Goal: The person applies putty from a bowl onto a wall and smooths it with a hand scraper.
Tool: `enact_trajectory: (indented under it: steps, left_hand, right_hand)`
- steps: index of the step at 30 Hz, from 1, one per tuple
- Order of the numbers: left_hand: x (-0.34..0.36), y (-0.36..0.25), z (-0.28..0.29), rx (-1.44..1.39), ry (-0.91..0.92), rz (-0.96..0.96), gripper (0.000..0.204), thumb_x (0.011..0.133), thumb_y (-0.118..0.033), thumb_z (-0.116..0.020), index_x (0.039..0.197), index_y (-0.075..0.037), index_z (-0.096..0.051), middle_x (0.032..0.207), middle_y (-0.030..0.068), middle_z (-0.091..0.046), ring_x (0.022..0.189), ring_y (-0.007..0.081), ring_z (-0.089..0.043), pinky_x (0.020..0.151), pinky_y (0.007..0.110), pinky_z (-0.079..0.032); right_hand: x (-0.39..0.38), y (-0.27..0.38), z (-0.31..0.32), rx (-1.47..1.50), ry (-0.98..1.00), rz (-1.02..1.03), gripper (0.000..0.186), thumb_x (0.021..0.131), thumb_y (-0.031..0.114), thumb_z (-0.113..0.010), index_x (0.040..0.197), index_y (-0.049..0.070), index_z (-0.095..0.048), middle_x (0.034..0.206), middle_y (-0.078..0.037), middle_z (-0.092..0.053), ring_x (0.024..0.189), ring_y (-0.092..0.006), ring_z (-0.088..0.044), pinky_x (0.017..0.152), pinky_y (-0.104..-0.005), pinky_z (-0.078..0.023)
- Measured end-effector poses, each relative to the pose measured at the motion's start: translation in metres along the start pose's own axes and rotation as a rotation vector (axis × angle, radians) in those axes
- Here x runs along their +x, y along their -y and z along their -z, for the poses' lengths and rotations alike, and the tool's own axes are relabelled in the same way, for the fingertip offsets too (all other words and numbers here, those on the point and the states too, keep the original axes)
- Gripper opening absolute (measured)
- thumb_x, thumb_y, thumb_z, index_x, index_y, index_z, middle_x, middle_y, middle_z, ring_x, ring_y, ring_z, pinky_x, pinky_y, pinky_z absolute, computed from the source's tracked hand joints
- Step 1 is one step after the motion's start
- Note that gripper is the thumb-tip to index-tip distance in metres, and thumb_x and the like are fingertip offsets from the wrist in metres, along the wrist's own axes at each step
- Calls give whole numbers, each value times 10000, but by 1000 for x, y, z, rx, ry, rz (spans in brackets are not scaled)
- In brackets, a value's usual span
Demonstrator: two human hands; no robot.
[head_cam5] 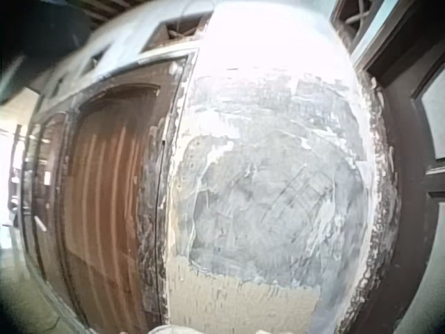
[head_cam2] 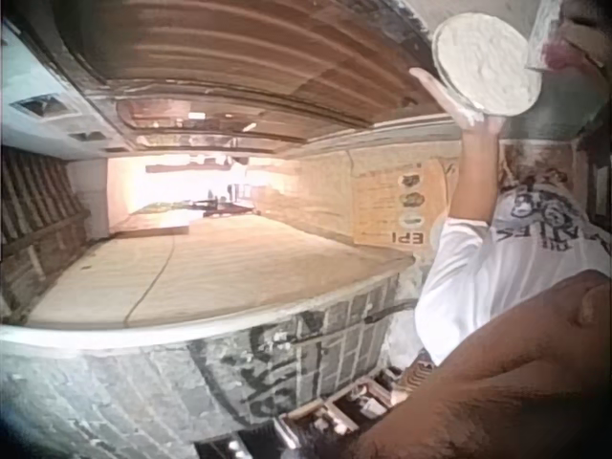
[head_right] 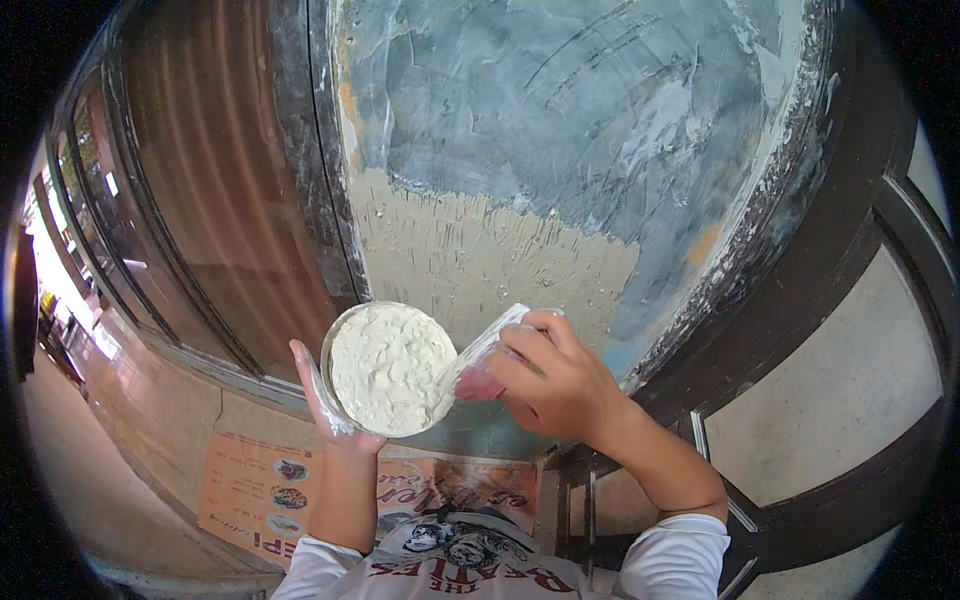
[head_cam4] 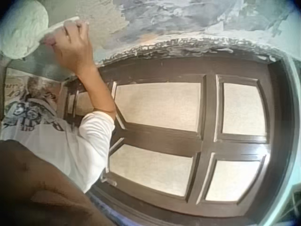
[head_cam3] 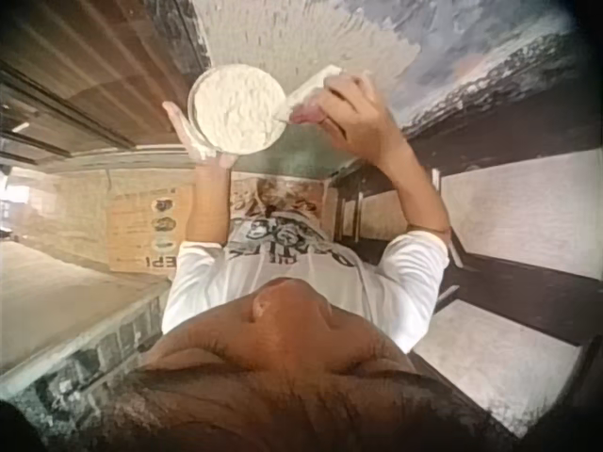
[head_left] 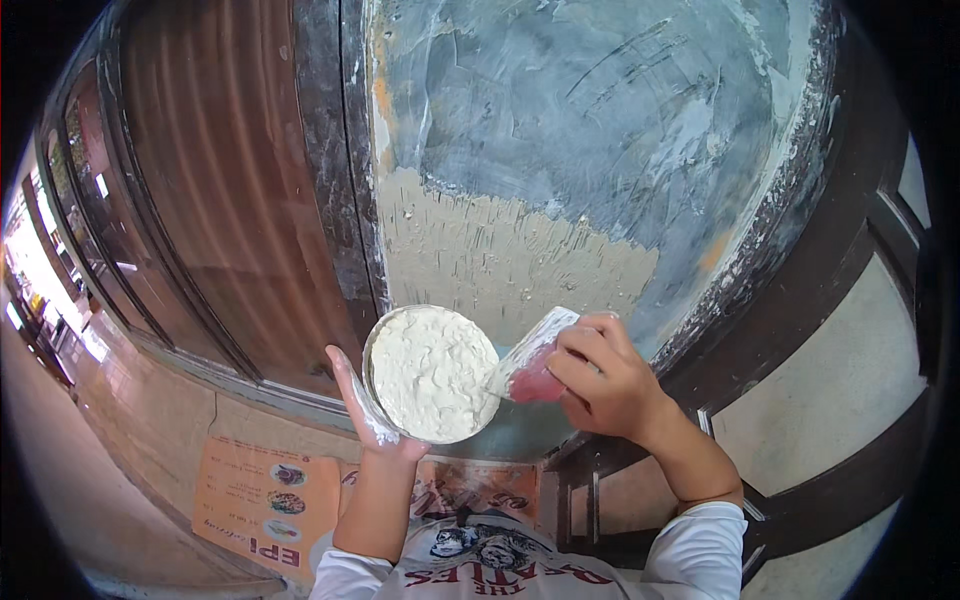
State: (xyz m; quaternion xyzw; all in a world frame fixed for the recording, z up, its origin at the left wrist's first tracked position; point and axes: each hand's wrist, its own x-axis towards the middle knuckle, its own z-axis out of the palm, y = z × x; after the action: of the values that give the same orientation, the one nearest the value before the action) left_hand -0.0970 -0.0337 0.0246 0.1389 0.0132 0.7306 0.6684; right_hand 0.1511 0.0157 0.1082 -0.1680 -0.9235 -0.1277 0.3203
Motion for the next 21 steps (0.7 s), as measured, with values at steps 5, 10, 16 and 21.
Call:
enact_trajectory:
  steps: [5,10,16,21]
  left_hand:
    - [-1,-2,-4,-5,-26,-1,950,888,-795,-407,1431,-18,-474,1440,205,-513,1240,395,-569,998,561,-501]
    - [-5,-5,-4,11,-11,-45,941,892,-792,-407,1420,-17,-482,1424,198,-527,1230,380,-579,998,550,-504]
    - [-9,-7,-13,89,-35,-115,958,892,-805,-378,1428,-17,-473,1426,195,-525,1239,373,-572,1020,528,-492]
    - [-10,-7,-17,137,-83,-141,990,884,-821,-360,1445,-10,-450,1432,202,-516,1252,372,-562,1036,517,-483]
  right_hand:
    - [7,6,4,-39,-30,50,389,626,86,-765,991,89,-631,1073,-83,-608,991,-344,-574,816,-398,-530]
    - [11,2,2,-130,-46,67,385,626,88,-761,990,93,-636,1071,-78,-607,995,-330,-580,783,-383,-547]
    - [16,4,-4,-168,3,112,274,716,91,-692,987,114,-656,1019,-44,-603,996,-319,-587,763,-363,-562]
    - [20,5,-8,-208,23,188,258,727,130,-683,984,109,-657,1031,-51,-608,994,-299,-593,777,-358,-562]
